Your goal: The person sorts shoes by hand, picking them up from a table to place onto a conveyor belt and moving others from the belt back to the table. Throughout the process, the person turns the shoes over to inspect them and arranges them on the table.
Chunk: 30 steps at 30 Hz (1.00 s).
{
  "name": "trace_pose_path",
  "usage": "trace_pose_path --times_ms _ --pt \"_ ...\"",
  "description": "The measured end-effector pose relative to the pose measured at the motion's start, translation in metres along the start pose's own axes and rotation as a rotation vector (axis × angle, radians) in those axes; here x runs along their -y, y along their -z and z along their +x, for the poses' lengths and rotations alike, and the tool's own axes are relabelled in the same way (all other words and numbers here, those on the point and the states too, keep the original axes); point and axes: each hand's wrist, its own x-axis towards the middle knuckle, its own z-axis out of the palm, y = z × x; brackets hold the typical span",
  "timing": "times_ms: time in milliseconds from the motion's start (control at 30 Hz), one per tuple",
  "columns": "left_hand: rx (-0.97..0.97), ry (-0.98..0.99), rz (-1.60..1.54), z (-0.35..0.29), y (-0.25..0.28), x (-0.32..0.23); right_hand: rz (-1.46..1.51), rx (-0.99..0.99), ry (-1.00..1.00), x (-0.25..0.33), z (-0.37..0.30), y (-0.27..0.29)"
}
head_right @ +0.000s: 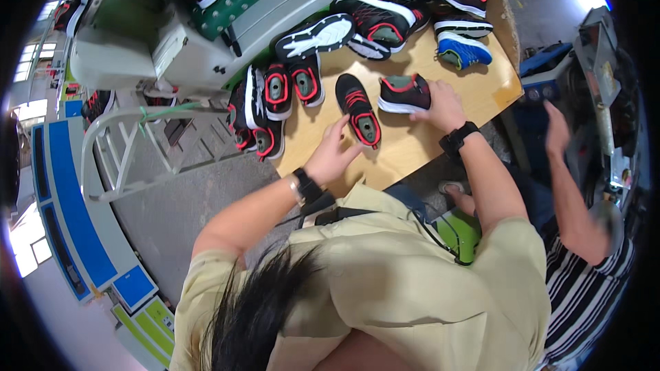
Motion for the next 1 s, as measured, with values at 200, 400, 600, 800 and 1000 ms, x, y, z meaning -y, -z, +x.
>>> trace_pose_path --times_ms 200,400,600,800,1000 --pt "-0.069 -0.306 0.173 0.02 0.009 -0.045 -0.119 -0.234 0.203 -0.025 -0.048 -0.017" --pt "0.099 -0.396 0.116 0.002 0.042 -0.087 -0.167 -0.274 0.623 0.075 -0.056 0.048" --pt "0.133 -0.02 -0.419 -0.031 0.083 -0.075 0.174 -0.217 0.755 0.141 -0.036 0.025" --pt "-0.03 0.53 -0.719 -0.103 0.148 -0.031 0.953 0.315 0.187 0.199 0.023 -0.062" --pt "-0.34 0.248 -0.33 -0.116 0.194 -0.043 1.174 0.137 -0.204 0.272 0.07 -0.153"
